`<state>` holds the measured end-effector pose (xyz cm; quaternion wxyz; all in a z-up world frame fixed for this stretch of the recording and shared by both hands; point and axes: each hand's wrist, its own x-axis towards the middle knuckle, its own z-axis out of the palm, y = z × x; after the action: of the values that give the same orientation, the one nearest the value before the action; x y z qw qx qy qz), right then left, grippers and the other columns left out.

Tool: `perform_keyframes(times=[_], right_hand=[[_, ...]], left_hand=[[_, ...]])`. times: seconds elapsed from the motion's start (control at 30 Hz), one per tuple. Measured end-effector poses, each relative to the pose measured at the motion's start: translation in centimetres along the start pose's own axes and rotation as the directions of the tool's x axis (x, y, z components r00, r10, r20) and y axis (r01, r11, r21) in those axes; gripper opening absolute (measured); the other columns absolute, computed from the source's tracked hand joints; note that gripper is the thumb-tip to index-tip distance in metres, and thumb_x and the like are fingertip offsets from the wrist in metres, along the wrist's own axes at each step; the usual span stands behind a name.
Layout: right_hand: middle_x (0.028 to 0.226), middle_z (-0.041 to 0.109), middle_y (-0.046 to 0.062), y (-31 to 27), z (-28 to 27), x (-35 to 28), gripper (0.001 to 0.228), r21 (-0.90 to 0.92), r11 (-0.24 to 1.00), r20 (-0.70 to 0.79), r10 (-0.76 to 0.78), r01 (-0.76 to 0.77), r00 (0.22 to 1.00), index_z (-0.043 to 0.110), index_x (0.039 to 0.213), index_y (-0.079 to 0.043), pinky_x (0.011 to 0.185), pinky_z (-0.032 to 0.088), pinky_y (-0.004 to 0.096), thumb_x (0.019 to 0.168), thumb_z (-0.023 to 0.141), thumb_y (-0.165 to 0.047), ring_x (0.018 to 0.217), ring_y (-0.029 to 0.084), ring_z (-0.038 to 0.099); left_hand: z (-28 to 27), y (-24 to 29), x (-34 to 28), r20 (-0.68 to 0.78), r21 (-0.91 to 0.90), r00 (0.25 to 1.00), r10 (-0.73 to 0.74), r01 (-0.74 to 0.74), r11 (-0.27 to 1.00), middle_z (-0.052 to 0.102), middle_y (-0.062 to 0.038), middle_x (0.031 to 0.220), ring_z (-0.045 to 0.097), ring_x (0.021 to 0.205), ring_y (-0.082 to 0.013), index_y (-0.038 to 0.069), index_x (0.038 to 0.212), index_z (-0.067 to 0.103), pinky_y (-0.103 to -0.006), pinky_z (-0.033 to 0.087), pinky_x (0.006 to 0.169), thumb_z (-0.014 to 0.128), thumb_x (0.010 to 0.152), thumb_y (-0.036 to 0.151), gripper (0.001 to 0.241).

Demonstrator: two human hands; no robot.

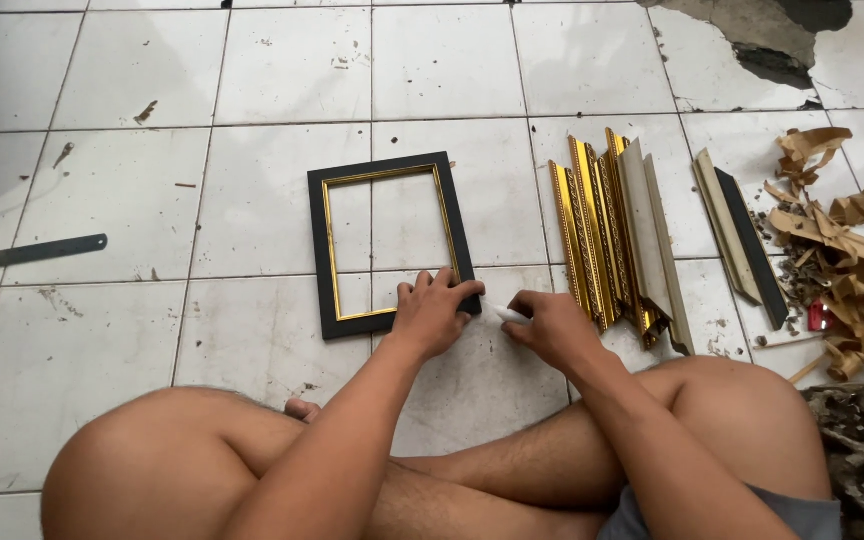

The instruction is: Joining mitered frame pieces together with glue to form a complete rectangular frame.

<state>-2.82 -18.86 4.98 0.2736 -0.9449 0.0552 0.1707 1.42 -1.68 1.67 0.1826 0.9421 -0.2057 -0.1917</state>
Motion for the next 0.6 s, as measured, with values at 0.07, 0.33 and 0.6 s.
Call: perform_keyframes(times=[0.07,0.33,0.6], right_hand=[[0.085,0.068,0.011,0.4,0.2,0.3,0.024,-0.01,1.0,0.002,0.027,-0.027,1.0,0.066,0.089,-0.011,0.072,0.051,0.041,0.071,0.066,-0.026,0.085,0.031,0.064],[0.074,0.067,0.009,1.7,1.1,1.0,0.023,-0.081,0.997,0.006,0.005,-0.005,1.0,0.067,0.083,-0.014,0.068,0.049,0.041,0.067,0.067,-0.03,0.078,0.032,0.064],[0.07,0.065,0.009,2.1,1.4,1.4,0.022,-0.054,0.999,0.014,0.002,-0.001,1.0,0.066,0.08,-0.015,0.066,0.049,0.041,0.066,0.068,-0.031,0.075,0.032,0.063]], left_hand=[[0.0,0.0,0.1,0.002,0.002,1.0,-0.002,0.002,1.0,0.045,0.0,0.101,0.046,0.095,-0.0242,0.035,0.114,0.05,-0.0454,0.034,0.087,0.056,0.082,0.023,0.035],[0.2,0.0,0.2,-0.003,0.015,1.0,0.0,0.0,1.0,0.046,-0.001,0.102,0.046,0.096,-0.0248,0.033,0.115,0.051,-0.0465,0.034,0.087,0.057,0.081,0.023,0.036],[0.2,0.0,0.2,-0.007,0.007,1.0,0.002,-0.002,1.0,0.045,-0.001,0.102,0.046,0.095,-0.0243,0.033,0.115,0.051,-0.0459,0.035,0.087,0.056,0.081,0.023,0.035]])
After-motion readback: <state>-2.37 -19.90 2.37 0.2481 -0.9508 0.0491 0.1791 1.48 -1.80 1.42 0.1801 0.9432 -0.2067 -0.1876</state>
